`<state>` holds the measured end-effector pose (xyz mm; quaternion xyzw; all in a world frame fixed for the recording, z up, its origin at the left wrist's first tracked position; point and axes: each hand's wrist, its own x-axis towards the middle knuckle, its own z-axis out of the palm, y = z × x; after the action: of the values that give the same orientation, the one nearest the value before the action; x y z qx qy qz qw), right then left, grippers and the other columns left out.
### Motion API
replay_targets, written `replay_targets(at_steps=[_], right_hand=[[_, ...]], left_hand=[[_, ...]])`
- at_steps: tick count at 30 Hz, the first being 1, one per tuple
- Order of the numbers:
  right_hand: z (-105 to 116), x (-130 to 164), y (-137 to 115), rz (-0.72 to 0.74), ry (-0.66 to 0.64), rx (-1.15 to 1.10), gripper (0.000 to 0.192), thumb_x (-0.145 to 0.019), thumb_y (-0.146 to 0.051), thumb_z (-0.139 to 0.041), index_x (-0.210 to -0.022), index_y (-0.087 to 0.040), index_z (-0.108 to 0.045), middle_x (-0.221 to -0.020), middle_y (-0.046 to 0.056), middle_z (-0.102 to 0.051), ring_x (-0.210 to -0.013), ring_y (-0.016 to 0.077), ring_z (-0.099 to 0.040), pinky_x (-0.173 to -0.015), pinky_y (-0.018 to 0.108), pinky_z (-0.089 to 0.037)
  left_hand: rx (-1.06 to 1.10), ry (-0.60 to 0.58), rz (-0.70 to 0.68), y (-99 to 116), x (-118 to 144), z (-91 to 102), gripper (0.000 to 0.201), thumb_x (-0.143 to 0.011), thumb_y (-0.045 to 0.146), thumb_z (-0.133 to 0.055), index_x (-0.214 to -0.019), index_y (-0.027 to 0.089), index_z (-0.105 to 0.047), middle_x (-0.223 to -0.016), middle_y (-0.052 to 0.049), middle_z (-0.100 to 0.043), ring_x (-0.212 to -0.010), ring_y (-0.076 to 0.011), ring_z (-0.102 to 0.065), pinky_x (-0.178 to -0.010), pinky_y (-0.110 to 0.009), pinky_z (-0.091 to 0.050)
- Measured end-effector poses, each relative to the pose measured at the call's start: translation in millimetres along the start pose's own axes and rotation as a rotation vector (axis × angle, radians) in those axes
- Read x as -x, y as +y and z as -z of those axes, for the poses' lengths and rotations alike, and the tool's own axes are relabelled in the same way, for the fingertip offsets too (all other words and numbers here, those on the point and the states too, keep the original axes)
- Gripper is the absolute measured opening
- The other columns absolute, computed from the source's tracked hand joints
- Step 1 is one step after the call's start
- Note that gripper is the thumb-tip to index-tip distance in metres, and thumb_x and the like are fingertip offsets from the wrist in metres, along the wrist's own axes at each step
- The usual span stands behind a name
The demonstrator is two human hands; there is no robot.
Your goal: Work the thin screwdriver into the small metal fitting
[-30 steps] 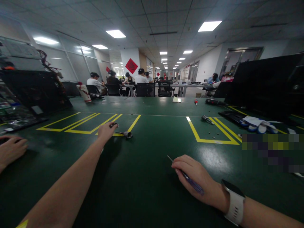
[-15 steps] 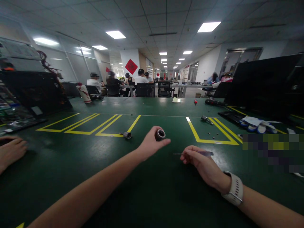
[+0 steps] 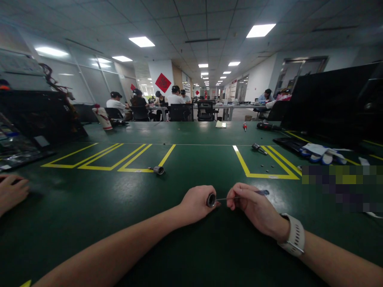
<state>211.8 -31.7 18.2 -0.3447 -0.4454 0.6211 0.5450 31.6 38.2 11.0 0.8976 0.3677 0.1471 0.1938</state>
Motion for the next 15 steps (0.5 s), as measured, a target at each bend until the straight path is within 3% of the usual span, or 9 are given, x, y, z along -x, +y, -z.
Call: replay_targets(at_steps=[9, 15], right_hand=[[-13, 9, 0, 0.068, 0.015, 0.215, 0.016, -0.082, -0.025, -0.05, -0.075, -0.016, -0.062, -0.075, 0.004, -0.063, -0.071, 0.0165, -0.057, -0.068, 0.032, -0.044], [-16, 23, 7, 0.224, 0.033, 0.664, 0.019, -0.086, -0.027, -0.045, -0.083, -0.019, -0.061, -0.082, 0.005, -0.062, -0.079, 0.0184, -0.057, -0.07, 0.033, -0.044]], left_hand=[[0.055, 0.053, -0.006, -3, -1, -0.9, 0.01, -0.073, 0.025, -0.06, -0.077, 0.017, -0.055, -0.072, 0.001, -0.055, -0.066, -0.0125, -0.05, -0.056, -0.023, -0.035], [0.162, 0.137, -0.121, -10, -2, -5.4, 0.011, -0.073, 0.024, -0.061, -0.073, 0.016, -0.053, -0.07, 0.003, -0.053, -0.065, -0.0113, -0.049, -0.059, -0.023, -0.036]])
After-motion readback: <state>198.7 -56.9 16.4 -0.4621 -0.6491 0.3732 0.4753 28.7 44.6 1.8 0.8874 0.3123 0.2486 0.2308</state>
